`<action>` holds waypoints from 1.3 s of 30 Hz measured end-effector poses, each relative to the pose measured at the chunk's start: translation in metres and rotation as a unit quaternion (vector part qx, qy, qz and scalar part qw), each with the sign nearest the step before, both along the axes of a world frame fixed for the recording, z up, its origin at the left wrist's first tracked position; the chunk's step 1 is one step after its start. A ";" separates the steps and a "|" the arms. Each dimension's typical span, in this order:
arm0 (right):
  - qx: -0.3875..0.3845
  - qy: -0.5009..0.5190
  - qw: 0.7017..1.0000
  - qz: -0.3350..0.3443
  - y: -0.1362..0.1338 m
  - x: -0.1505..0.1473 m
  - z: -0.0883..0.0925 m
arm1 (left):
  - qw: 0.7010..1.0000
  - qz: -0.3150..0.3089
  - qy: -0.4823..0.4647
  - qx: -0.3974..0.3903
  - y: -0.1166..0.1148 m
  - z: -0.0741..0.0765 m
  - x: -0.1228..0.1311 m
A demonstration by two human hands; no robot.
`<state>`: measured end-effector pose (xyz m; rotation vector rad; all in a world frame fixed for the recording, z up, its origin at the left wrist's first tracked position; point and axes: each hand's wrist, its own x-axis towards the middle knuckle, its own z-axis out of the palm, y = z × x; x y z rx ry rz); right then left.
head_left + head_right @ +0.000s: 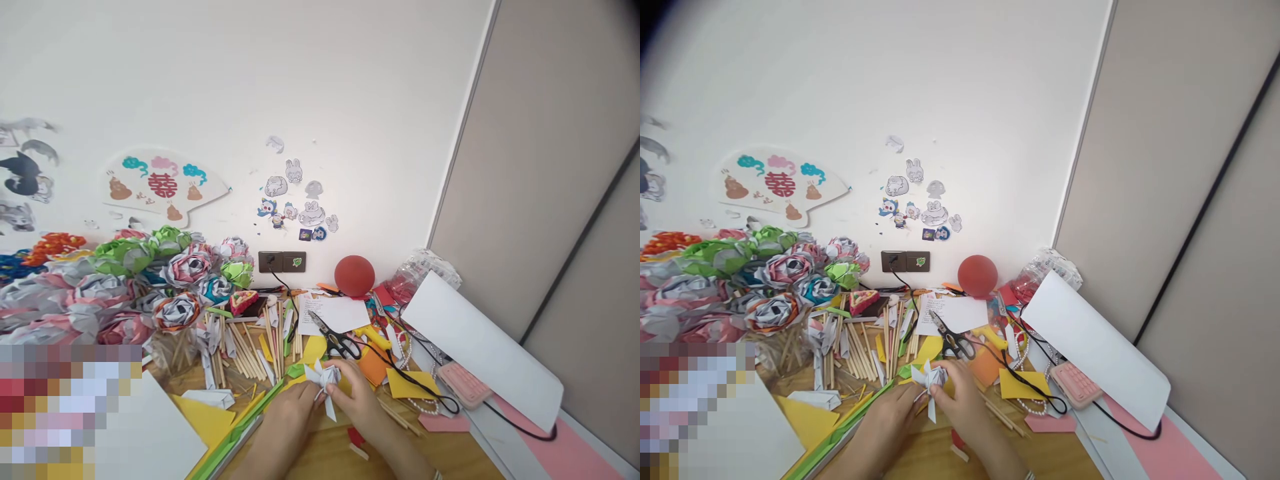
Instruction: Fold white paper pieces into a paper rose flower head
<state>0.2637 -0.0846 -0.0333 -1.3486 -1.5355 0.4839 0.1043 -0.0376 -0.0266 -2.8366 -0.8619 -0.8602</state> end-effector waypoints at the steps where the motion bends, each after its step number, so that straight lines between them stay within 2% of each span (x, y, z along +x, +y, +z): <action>1: -0.004 0.006 1.000 0.006 0.000 0.000 -0.001 | 1.000 0.001 -0.001 -0.003 0.000 0.000 0.000; 5: -0.022 0.033 0.999 0.033 -0.003 0.001 0.002 | 1.000 -0.011 -0.015 -0.012 0.000 -0.003 0.001; 10: -0.021 0.038 0.999 0.029 -0.003 0.004 0.006 | 0.998 -0.017 -0.051 -0.039 -0.002 -0.006 0.003; 19: -0.017 0.057 0.998 0.002 0.003 0.001 -0.005 | 0.998 -0.038 -0.041 0.036 0.001 -0.014 0.003; 24: -0.016 0.063 0.998 -0.008 0.002 0.000 -0.002 | 0.998 -0.058 -0.025 0.028 0.003 -0.009 0.001; 28: -0.007 0.062 0.998 -0.008 0.001 0.000 0.002 | 0.997 0.021 -0.032 -0.070 0.002 0.004 -0.005; 31: 0.000 0.056 0.998 0.010 -0.002 0.000 0.006 | 0.980 0.014 -0.078 -0.185 0.001 0.010 -0.006; 33: 0.003 0.056 0.998 0.018 -0.003 -0.001 0.008 | 0.963 -0.008 -0.110 -0.244 0.001 0.009 -0.004; 36: 0.014 0.053 0.998 0.026 -0.005 -0.002 0.011 | 0.944 0.032 -0.136 -0.300 0.000 0.004 0.002; 39: 0.023 0.040 0.999 0.024 -0.006 -0.001 0.015 | 0.935 0.051 -0.157 -0.314 -0.002 0.001 0.005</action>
